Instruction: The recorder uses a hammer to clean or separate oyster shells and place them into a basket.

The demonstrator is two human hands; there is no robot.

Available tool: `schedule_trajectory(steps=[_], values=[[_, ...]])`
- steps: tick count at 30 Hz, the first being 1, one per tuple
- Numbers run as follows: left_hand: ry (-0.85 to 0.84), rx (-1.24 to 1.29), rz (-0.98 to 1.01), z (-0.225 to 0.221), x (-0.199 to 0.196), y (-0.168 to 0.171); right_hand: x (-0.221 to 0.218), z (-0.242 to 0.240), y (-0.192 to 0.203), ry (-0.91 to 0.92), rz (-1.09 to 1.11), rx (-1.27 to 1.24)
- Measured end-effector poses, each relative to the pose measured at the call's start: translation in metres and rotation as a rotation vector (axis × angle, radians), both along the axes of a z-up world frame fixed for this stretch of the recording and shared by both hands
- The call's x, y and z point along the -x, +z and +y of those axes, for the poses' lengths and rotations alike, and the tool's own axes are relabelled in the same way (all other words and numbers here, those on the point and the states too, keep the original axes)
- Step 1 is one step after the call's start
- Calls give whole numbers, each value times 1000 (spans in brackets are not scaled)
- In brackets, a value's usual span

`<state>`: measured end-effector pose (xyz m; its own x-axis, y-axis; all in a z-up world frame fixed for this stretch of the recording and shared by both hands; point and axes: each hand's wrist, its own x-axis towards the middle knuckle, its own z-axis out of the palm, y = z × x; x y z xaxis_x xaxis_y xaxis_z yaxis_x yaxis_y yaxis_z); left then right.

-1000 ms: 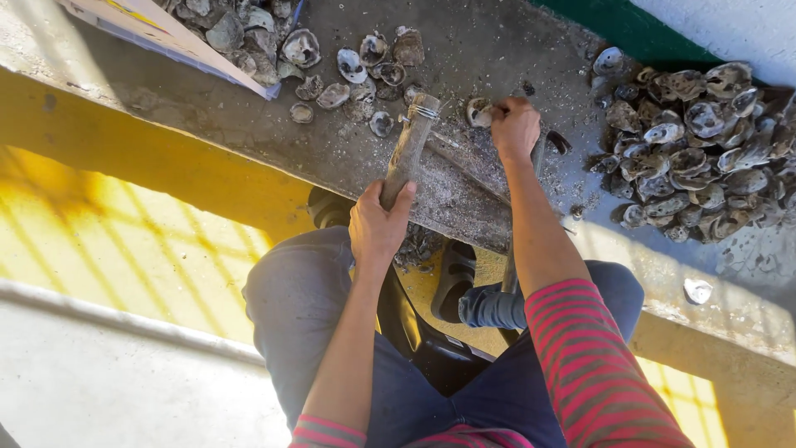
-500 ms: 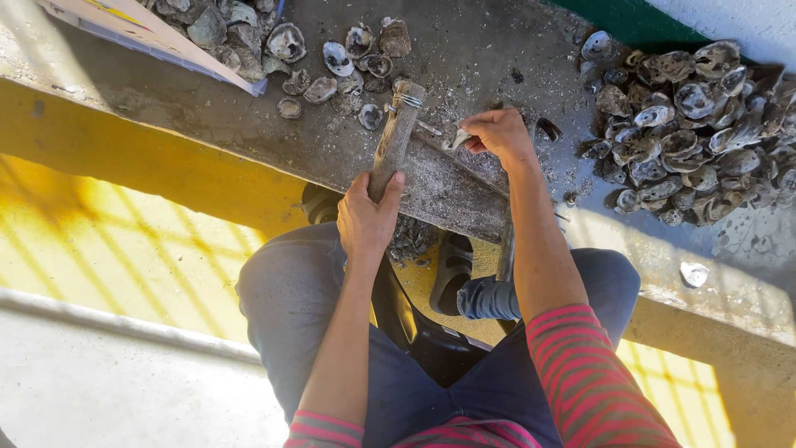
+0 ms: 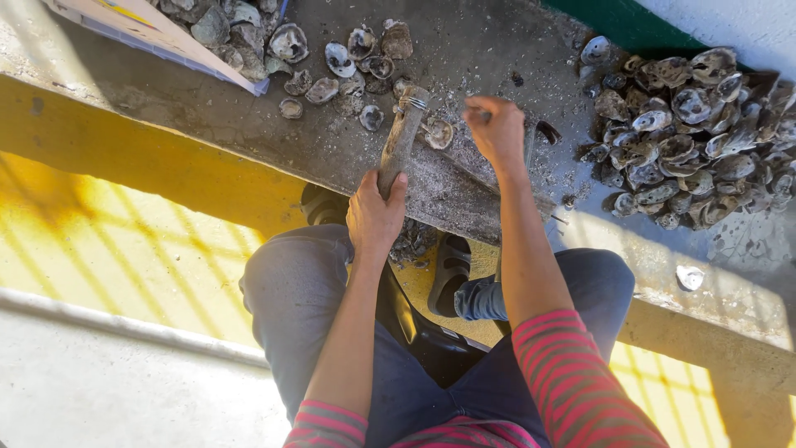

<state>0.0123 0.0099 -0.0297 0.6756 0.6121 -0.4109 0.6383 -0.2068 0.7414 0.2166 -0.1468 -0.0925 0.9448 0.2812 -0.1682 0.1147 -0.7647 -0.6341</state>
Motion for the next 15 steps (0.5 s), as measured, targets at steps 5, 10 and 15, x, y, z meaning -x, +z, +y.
schedule_trajectory(steps=[5, 10, 15], values=[[-81, -139, 43, -18, -12, -13, 49, -95, 6, -324, -142, 274], [-113, -253, -8, -34, -19, -23, 88, -123, -14, -347, 251, 484], [-138, -342, -26, -38, -22, -31, 121, -109, -27, -501, 282, -153]])
